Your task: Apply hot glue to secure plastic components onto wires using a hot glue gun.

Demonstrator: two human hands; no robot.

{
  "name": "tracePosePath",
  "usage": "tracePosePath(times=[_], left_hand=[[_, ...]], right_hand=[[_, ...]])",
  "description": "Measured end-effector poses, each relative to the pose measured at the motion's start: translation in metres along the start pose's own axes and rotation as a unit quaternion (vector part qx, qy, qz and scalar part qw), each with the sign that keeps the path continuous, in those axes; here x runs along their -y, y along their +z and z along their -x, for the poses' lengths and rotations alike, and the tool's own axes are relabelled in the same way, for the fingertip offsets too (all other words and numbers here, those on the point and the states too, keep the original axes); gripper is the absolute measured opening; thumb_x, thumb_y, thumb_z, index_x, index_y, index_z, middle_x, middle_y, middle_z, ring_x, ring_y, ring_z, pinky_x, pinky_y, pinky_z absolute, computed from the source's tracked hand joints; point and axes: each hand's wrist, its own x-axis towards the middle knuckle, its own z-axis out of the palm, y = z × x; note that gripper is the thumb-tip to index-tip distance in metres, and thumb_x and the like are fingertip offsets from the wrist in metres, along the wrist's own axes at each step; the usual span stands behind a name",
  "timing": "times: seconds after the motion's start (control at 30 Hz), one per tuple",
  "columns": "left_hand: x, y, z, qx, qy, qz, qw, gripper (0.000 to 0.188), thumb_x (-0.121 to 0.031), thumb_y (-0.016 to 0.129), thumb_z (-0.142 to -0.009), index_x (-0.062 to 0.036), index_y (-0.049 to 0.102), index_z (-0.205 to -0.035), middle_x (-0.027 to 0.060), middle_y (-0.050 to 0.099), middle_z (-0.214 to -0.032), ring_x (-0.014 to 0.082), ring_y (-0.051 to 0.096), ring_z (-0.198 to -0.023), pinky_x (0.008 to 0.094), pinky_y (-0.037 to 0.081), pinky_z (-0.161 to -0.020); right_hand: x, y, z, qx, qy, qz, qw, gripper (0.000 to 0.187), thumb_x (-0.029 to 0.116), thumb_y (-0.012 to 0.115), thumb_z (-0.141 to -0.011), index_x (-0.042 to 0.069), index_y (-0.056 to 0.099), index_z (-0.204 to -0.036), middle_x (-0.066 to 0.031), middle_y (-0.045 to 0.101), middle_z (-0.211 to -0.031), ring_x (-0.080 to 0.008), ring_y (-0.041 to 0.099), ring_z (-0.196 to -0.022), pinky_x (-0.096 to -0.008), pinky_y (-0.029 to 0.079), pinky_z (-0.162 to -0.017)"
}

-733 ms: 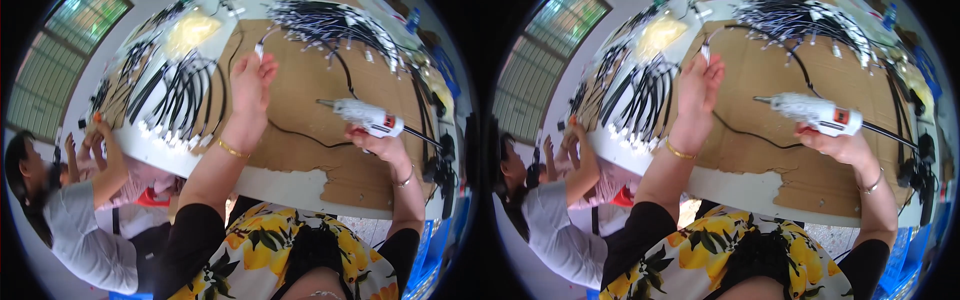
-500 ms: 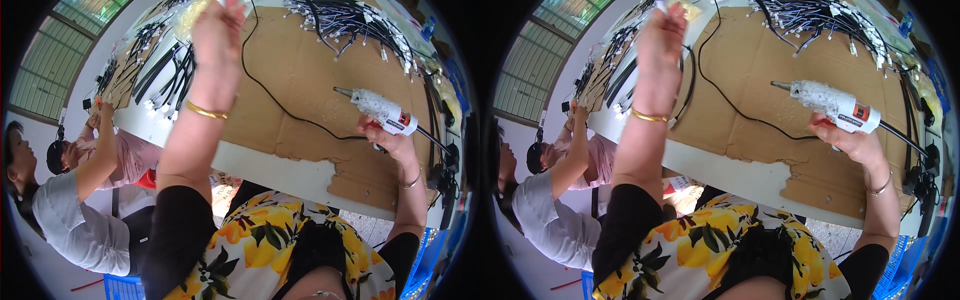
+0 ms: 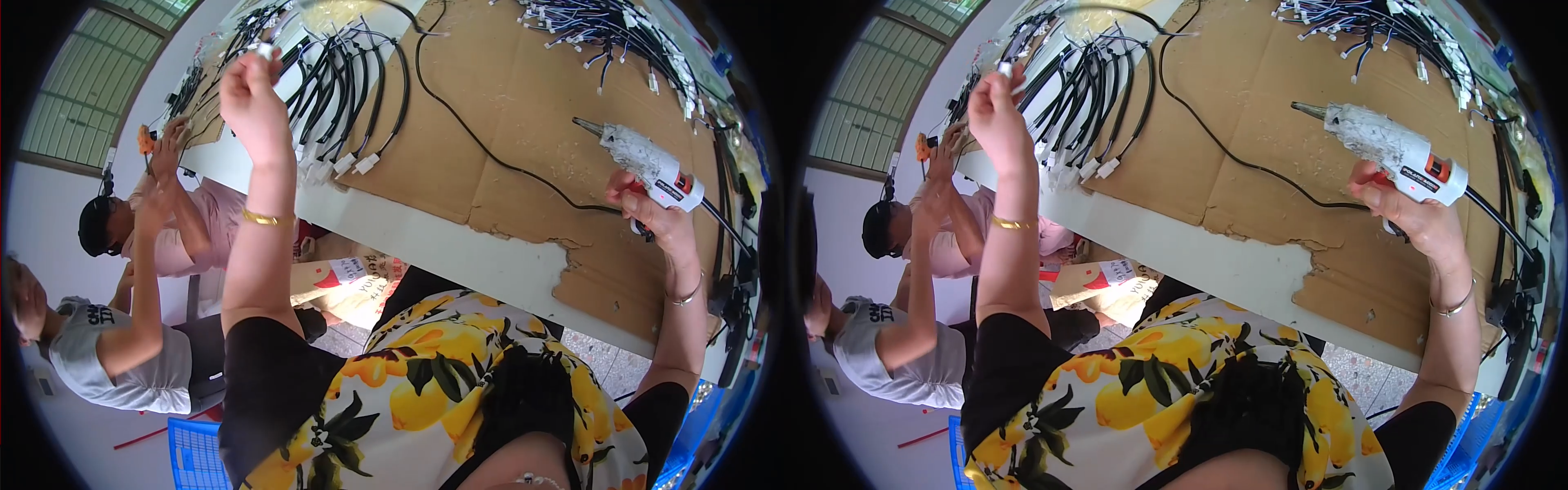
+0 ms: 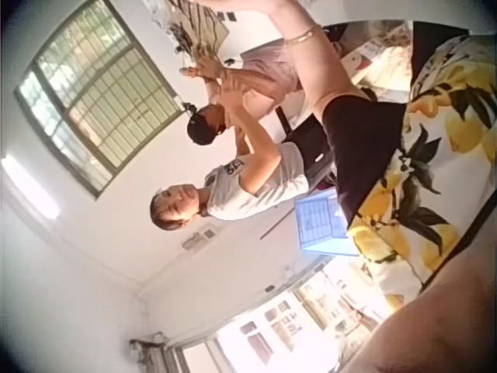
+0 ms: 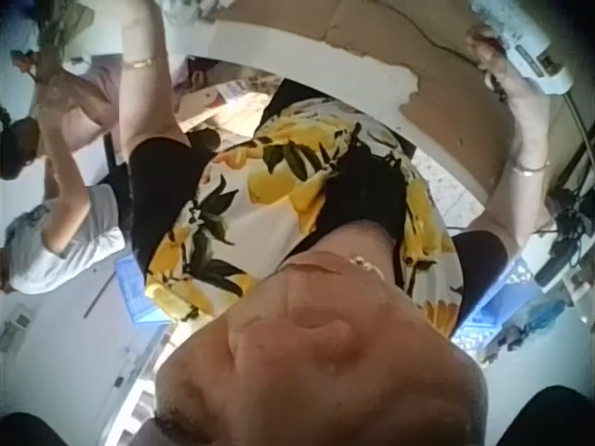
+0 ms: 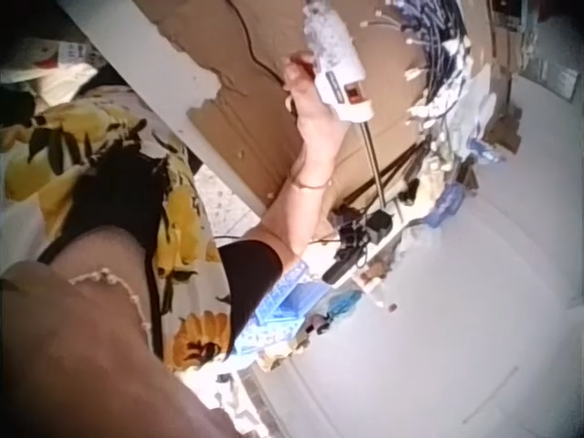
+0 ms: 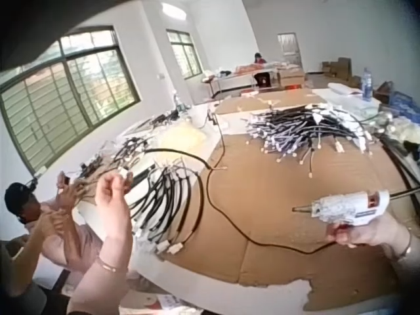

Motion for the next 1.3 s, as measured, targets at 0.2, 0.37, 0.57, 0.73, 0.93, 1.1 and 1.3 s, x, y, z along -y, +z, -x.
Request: tracePosePath(times=[0.2, 0.37, 0.57, 0.73, 0.93, 1.1, 1.3], left_hand=[[0.024, -0.040, 0.069, 0.057, 0.104, -0.209, 0.971, 0.009, -0.008, 0.058, -0.082, -0.0015, 0.058, -0.089, 0.0064, 0.061, -0.078, 0.0140, 0.053, -0.066, 0.0244, 0.042, -0.062], [0.005, -0.040, 0.096, 0.125, 0.253, -0.348, 0.894, 0.015, -0.005, 0.066, -0.073, -0.0030, 0.060, -0.087, 0.0071, 0.059, -0.078, 0.0226, 0.052, -0.069, 0.0307, 0.042, -0.064], [-0.001, -0.034, 0.114, 0.109, 0.147, -0.333, 0.925, 0.015, -0.002, 0.068, -0.067, -0.0025, 0.061, -0.080, 0.0059, 0.058, -0.070, 0.0223, 0.052, -0.066, 0.0335, 0.041, -0.066], [0.000, -0.040, 0.115, 0.165, 0.173, -0.361, 0.902, 0.011, -0.002, 0.067, -0.067, -0.0021, 0.060, -0.076, 0.0067, 0.059, -0.067, 0.0223, 0.053, -0.062, 0.0333, 0.040, -0.067], [-0.002, -0.043, 0.123, 0.156, 0.147, -0.358, 0.909, 0.009, -0.003, 0.066, -0.067, -0.0027, 0.060, -0.074, 0.0070, 0.059, -0.067, 0.0233, 0.053, -0.063, 0.0334, 0.040, -0.068], [-0.001, -0.045, 0.123, 0.158, 0.129, -0.366, 0.908, 0.010, -0.004, 0.067, -0.067, -0.0033, 0.060, -0.074, 0.0072, 0.059, -0.073, 0.0241, 0.053, -0.071, 0.0341, 0.040, -0.069], [-0.009, -0.044, 0.116, 0.161, 0.093, -0.332, 0.925, 0.008, -0.005, 0.066, -0.070, -0.0028, 0.059, -0.073, 0.0075, 0.058, -0.075, 0.0246, 0.051, -0.076, 0.0329, 0.040, -0.069]], right_hand=[[-0.002, 0.001, -0.001, 0.003, -0.010, -0.015, 1.000, 0.029, 0.024, 0.071, -0.068, 0.006, 0.056, -0.084, -0.0048, 0.058, -0.078, -0.0125, 0.058, -0.072, -0.0215, 0.043, -0.055], [-0.004, 0.001, 0.000, -0.003, -0.003, -0.005, 1.000, 0.030, 0.025, 0.071, -0.069, 0.005, 0.056, -0.084, -0.0056, 0.059, -0.078, -0.0127, 0.057, -0.071, -0.0219, 0.043, -0.055], [-0.006, 0.000, 0.000, 0.003, -0.007, -0.012, 1.000, 0.029, 0.025, 0.071, -0.069, 0.006, 0.056, -0.085, -0.0054, 0.059, -0.079, -0.0127, 0.057, -0.071, -0.0219, 0.043, -0.054], [-0.007, 0.000, -0.001, 0.005, 0.002, -0.007, 1.000, 0.028, 0.024, 0.070, -0.070, 0.006, 0.056, -0.085, -0.0054, 0.059, -0.078, -0.0129, 0.057, -0.072, -0.0219, 0.043, -0.054], [-0.006, -0.001, -0.002, 0.022, 0.026, 0.005, 0.999, 0.028, 0.025, 0.070, -0.069, 0.007, 0.056, -0.087, -0.0044, 0.059, -0.080, -0.0129, 0.058, -0.075, -0.0218, 0.043, -0.055], [-0.006, 0.002, -0.003, 0.020, 0.029, -0.005, 0.999, 0.031, 0.028, 0.071, -0.069, 0.008, 0.055, -0.087, -0.0034, 0.059, -0.081, -0.0130, 0.058, -0.076, -0.0217, 0.043, -0.056], [-0.006, 0.002, -0.004, 0.030, 0.039, -0.004, 0.999, 0.030, 0.029, 0.070, -0.069, 0.008, 0.055, -0.085, -0.0023, 0.057, -0.078, -0.0111, 0.055, -0.073, -0.0221, 0.040, -0.056]])
